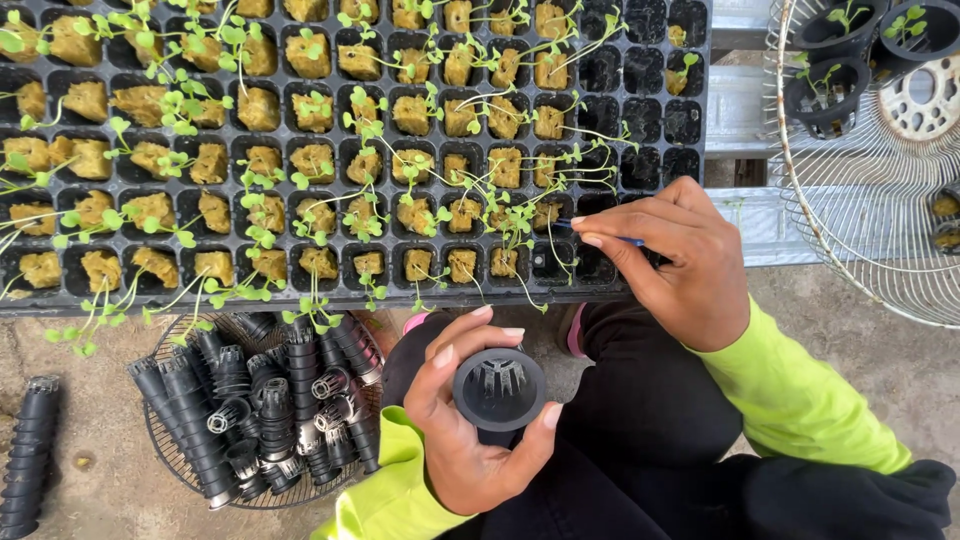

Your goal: The person transplants seedlings from rockwool cubes into plastic net pots by hand, pressing each seedling into a pot, then placing the filled pots onto a rack. The person then wipes the pots with a stapler.

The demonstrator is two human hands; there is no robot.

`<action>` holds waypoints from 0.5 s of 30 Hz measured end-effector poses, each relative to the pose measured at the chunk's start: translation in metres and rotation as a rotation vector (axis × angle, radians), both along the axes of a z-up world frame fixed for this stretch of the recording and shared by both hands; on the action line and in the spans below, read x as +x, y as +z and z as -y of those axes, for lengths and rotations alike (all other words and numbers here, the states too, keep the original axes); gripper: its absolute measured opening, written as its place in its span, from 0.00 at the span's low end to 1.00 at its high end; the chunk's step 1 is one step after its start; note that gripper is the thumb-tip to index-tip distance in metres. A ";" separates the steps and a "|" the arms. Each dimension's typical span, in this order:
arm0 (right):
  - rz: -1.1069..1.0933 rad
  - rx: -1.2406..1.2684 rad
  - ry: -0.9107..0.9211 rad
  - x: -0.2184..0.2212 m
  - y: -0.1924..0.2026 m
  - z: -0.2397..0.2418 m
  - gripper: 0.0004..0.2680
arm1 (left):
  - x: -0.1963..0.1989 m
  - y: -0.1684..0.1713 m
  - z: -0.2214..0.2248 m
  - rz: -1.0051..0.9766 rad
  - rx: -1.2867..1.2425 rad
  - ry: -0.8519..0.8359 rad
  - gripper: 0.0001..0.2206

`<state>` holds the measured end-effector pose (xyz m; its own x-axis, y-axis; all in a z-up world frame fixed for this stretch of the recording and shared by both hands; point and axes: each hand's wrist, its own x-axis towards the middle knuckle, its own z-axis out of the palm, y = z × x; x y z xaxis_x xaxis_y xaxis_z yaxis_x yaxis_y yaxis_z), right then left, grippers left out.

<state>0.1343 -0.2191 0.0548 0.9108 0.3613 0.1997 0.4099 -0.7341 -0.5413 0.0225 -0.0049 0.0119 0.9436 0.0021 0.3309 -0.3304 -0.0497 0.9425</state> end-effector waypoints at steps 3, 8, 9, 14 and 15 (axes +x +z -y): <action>0.010 -0.002 -0.047 0.000 0.002 0.000 0.06 | 0.000 0.000 0.001 0.001 -0.007 -0.001 0.45; -0.023 0.012 -0.062 0.000 0.005 0.001 0.05 | -0.001 -0.001 0.001 -0.002 -0.007 -0.004 0.45; -0.022 0.012 -0.062 -0.001 0.006 0.003 0.05 | -0.001 -0.001 0.001 -0.001 -0.007 -0.004 0.45; -0.004 0.111 -0.058 -0.009 0.011 0.015 0.01 | -0.001 -0.001 0.000 -0.002 -0.015 -0.004 0.45; -0.005 0.110 -0.058 -0.010 0.013 0.015 0.01 | -0.001 -0.001 0.000 -0.002 -0.016 -0.004 0.45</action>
<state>0.1242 -0.2342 0.0674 0.9308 0.2838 0.2303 0.3651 -0.6928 -0.6219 0.0215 -0.0050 0.0105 0.9444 0.0041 0.3286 -0.3283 -0.0334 0.9440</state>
